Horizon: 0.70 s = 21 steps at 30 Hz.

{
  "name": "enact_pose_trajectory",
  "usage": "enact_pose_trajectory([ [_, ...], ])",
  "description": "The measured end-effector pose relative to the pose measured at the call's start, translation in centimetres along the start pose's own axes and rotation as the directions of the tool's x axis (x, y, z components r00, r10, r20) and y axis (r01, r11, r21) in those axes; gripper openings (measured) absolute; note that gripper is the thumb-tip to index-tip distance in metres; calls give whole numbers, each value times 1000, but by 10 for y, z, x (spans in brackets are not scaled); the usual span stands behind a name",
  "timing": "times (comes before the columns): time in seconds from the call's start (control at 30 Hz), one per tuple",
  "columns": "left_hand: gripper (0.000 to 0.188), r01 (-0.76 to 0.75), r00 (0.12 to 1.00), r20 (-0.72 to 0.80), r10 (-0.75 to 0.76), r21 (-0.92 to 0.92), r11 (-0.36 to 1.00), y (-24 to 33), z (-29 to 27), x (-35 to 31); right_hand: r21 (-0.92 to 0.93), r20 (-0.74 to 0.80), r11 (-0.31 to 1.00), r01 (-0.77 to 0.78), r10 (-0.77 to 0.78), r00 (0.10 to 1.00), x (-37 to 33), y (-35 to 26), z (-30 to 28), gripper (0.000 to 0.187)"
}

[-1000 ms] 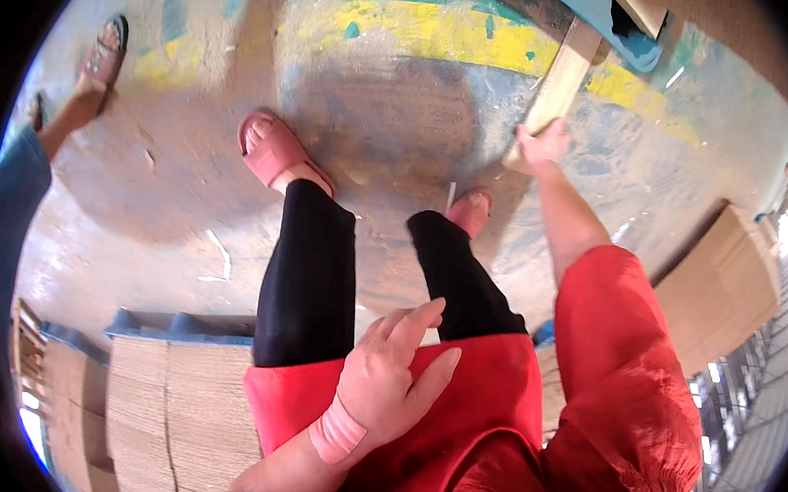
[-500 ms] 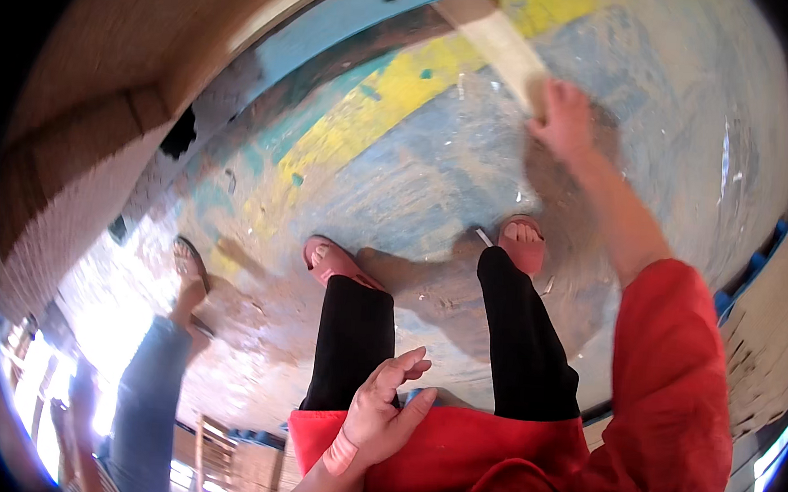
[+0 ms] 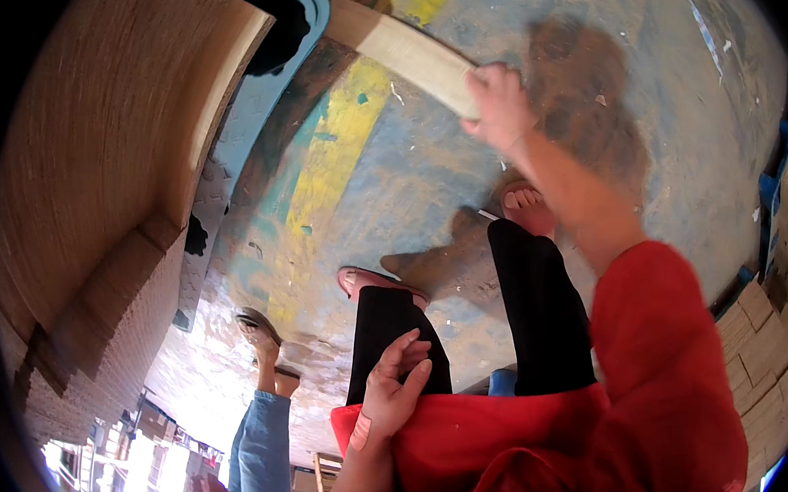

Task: The person stacks flat cardboard pieces onto a pallet and then uses a red electric pallet jack to move the load across the warehouse floor. The person maneuvers the pallet jack through the facility, navigating around other stacks of materials.

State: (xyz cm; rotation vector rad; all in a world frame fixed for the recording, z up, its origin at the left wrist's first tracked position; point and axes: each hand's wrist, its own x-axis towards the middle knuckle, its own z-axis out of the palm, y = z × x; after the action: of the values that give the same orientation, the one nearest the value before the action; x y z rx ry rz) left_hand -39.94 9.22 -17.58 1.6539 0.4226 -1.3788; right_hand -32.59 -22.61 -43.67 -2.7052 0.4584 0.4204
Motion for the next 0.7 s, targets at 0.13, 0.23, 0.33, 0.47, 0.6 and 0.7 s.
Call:
enact_pose_trajectory([
  [0.13, 46, 28, 998, 59, -31, 49, 998, 0, 4, 3, 121, -17, 966, -227, 230, 973, -35, -65, 22, 69],
  [0.23, 46, 53, 995, 81, -56, 42, 998, 6, 7, 7, 154, -42, 960, -232, 241, 970, -40, -74, 24, 66],
  [0.33, 46, 98, 989, 111, -100, 24, 995, 6, 12, 9, 83, -54, 988, -132, 137, 989, -28, -45, 8, 61],
  [0.47, 45, 90, 986, 132, -98, 66, 994, -3, 6, 8, -8, -137, 999, 33, -33, 990, -16, -14, -34, 62],
  [0.6, 46, 33, 991, 127, -38, 41, 999, -9, 8, 3, 84, -47, 973, -214, 218, 975, -52, -80, -12, 64],
  [0.7, 46, 46, 988, 150, -46, 0, 999, -15, 16, -4, 90, -26, 957, -274, 277, 960, -48, -102, -13, 70],
])
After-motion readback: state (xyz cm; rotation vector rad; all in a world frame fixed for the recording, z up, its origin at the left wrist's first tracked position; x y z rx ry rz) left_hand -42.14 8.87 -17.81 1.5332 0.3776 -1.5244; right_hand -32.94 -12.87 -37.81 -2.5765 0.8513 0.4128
